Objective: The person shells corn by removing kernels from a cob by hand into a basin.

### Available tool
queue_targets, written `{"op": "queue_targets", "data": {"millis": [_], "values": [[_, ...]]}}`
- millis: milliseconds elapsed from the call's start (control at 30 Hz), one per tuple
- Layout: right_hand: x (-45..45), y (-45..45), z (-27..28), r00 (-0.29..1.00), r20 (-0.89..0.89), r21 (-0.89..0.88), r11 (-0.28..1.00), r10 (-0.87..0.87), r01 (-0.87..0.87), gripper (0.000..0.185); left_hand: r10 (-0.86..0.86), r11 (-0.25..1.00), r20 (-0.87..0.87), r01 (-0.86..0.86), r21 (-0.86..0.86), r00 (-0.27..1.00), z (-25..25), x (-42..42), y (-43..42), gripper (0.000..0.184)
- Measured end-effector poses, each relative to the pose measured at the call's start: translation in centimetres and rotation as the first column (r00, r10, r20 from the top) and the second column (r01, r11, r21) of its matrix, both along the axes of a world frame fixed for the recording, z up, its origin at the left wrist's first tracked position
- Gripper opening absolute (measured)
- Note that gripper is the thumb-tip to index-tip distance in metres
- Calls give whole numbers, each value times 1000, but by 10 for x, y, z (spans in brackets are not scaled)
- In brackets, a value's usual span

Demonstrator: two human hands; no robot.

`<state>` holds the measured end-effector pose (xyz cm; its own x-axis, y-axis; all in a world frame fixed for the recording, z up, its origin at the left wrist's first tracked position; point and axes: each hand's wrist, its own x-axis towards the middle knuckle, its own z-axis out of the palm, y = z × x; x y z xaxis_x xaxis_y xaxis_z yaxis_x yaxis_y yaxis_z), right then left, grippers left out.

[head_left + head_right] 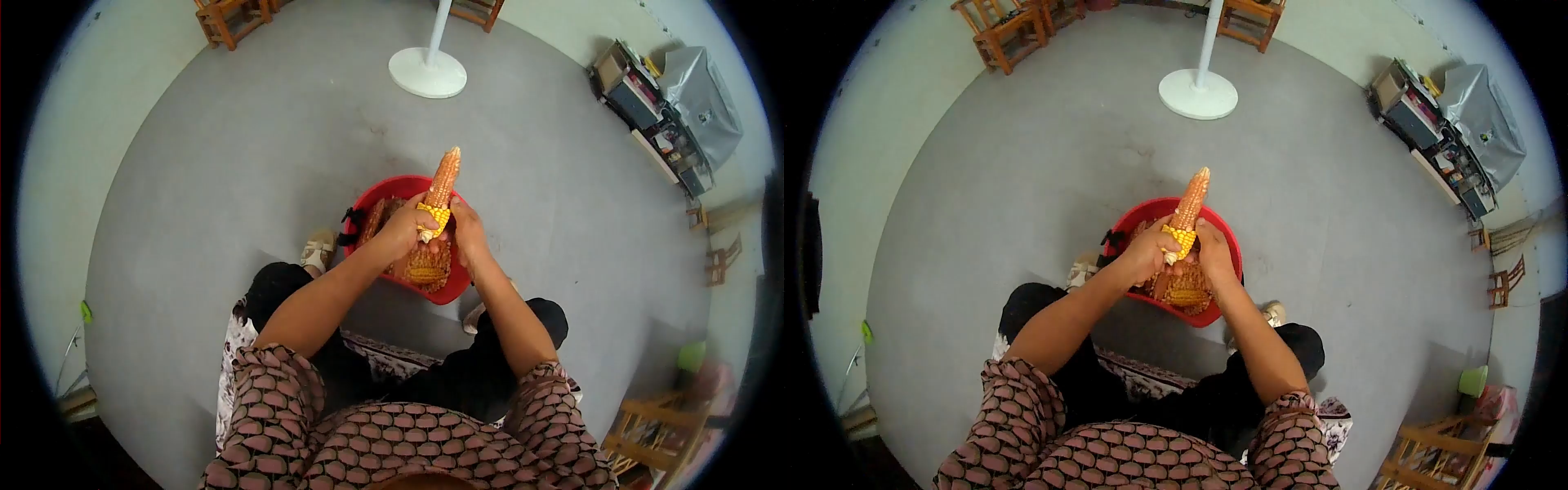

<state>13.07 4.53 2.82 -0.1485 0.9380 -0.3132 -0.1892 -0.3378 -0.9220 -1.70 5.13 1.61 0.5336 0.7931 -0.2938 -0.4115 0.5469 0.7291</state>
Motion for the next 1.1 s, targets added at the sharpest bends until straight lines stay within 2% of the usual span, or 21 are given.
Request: {"op": "queue_targets", "data": {"millis": [167, 233, 267, 333, 367, 467, 533, 567, 633, 667, 733, 867, 933, 967, 1033, 1100], "values": [[-6, -5, 14, 998, -37, -26, 999, 41, -42, 35, 9, 1000, -32, -10, -15, 999, 8, -3, 0, 66], [-5, -1, 11, 985, 168, 50, 998, 30, -38, 34, 3, 1000, -126, -3, -2, 992, 14, -4, 1, 65], [-6, 0, 11, 985, 170, 45, 998, 30, -38, 34, 2, 1000, -123, -3, -6, 992, 12, -3, 2, 65], [-6, -1, 11, 906, 423, 151, 984, 24, -97, 34, 26, 999, -103, -21, 43, 994, 9, -2, 3, 64], [-6, 0, 10, 906, 423, 150, 984, 24, -96, 34, 25, 999, -103, -20, 42, 994, 7, -2, 4, 64], [-3, 2, 0, 932, 361, 171, 981, 20, -87, 35, 18, 997, -148, -6, 79, 989, 13, -4, 2, 62], [-1, 6, -8, 974, 224, 238, 971, -27, -28, 35, -6, 1000, -45, 6, -4, 999, 22, -8, 1, 60], [3, 7, -12, 975, 222, 244, 969, -24, -31, 35, -2, 1000, -47, 2, 2, 999, 15, -8, 2, 60], [5, 6, -4, 995, -69, -59, 995, 75, -79, 35, -6, 997, 112, 14, -70, 994, 4, -7, 5, 61], [5, 3, 0, 995, -70, -51, 995, 77, -81, 35, -5, 998, 110, 12, -62, 994, -2, -6, 4, 61], [-2, -2, 12, 947, -276, -89, 976, 166, -197, 35, -41, 992, 125, 55, -110, 991, 1, -9, 3, 64], [4, 2, -3, 953, -252, -109, 974, 167, -199, 36, -67, 992, 171, 83, -90, 983, 12, -11, -1, 68], [-4, -5, 9, 972, -213, -26, 993, 104, -112, 36, 42, 997, -55, -45, -64, 998, 26, -7, -6, 76], [-9, -8, 11, 972, -215, -43, 994, 93, -105, 36, 34, 996, -56, -39, -81, 998, 24, -7, -7, 76], [-18, -4, 15, 992, -108, 60, 995, -72, 79, 36, 65, 990, -181, -42, 131, 981, 24, -6, -6, 86], [-13, 2, 1, 996, -86, 87, 996, -22, 29, 39, 75, 982, -164, -44, 183, 984, 27, -3, -7, 81]]}}
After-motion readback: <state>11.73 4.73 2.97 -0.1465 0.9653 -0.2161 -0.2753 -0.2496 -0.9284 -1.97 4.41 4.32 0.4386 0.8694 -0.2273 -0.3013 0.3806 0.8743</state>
